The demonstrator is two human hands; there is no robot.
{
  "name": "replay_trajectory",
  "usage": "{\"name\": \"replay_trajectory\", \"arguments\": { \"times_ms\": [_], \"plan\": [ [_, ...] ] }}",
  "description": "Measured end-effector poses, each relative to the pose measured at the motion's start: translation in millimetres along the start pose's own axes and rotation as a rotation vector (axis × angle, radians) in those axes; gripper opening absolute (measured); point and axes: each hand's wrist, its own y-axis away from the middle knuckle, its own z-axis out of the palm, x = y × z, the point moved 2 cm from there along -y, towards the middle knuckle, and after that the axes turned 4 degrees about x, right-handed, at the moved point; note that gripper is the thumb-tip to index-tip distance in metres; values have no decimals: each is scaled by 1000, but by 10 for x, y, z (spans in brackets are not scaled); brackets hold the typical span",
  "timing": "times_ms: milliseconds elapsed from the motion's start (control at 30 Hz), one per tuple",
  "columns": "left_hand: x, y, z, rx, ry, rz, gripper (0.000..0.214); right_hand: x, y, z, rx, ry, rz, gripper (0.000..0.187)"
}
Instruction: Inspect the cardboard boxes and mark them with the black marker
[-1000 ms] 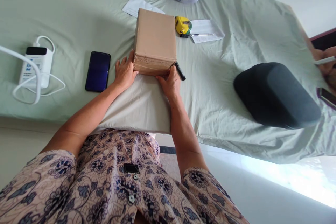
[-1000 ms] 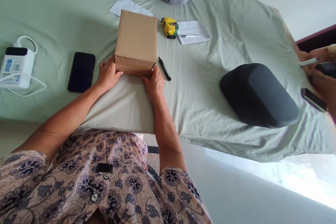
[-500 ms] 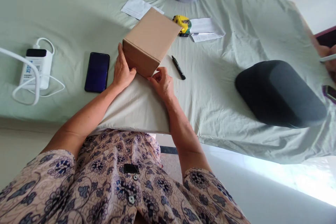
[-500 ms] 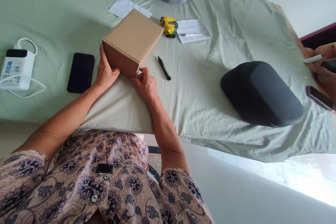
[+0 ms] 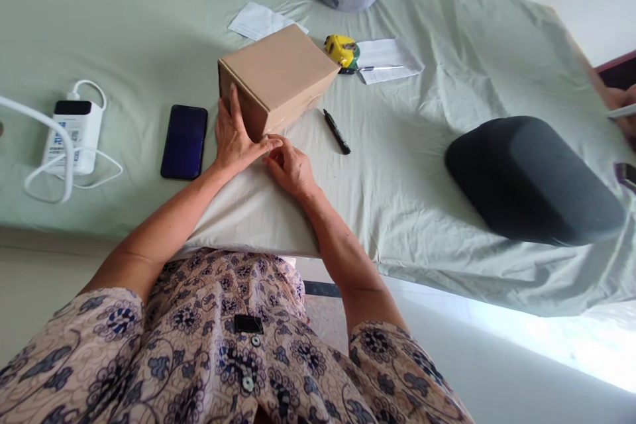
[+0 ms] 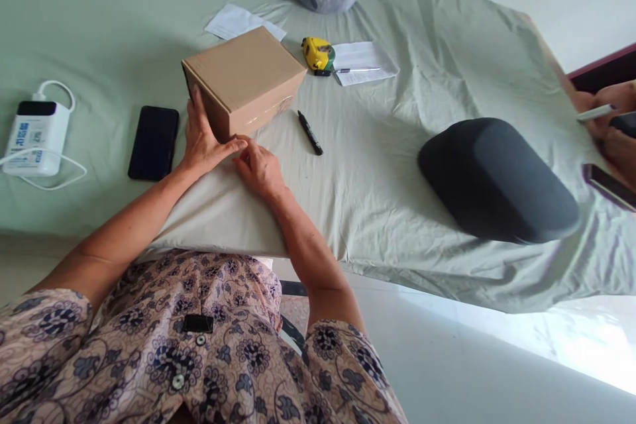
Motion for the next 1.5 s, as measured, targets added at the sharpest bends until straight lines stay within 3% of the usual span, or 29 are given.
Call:
{"name": "replay_trajectory", "arguments": {
  "times_ms": [100, 200, 367, 500, 633, 800, 1067, 1267, 1400, 1500],
  "plan": [
    [16, 1, -6, 43, 24, 43, 144, 10, -17, -28, -22, 37, -42, 38],
    [22, -10, -41, 85, -1, 85, 134, 39, -37, -115, 37, 41, 3, 34],
    [53, -39, -96, 50, -60, 208, 92, 71, -65, -248, 188, 5, 58, 33],
    [46, -27, -71, 22, -59, 223, 66, 51, -71, -266, 237, 7, 62, 39],
    [15, 8, -37, 30, -34, 210, 61, -64, -50, -212, 229, 63, -6, 52],
    [-3, 42, -29, 41, 17, 223, 62, -243, -54, -47, 79, 120, -182, 57],
    [16, 48, -62, 86, -23, 262, 51, -202, -112, -2, 81, 206, -221, 78],
    [-24, 3, -109, 92, 6, 233, 55, -72, -181, -159, 184, 188, -21, 75],
    [-92, -52, -144, 110, 71, 282, 58, 211, -231, -406, 361, 207, 176, 70],
    [-139, -97, -167, 132, 60, 301, 65, 453, -226, -570, 485, 238, 235, 69]
  ]
}}
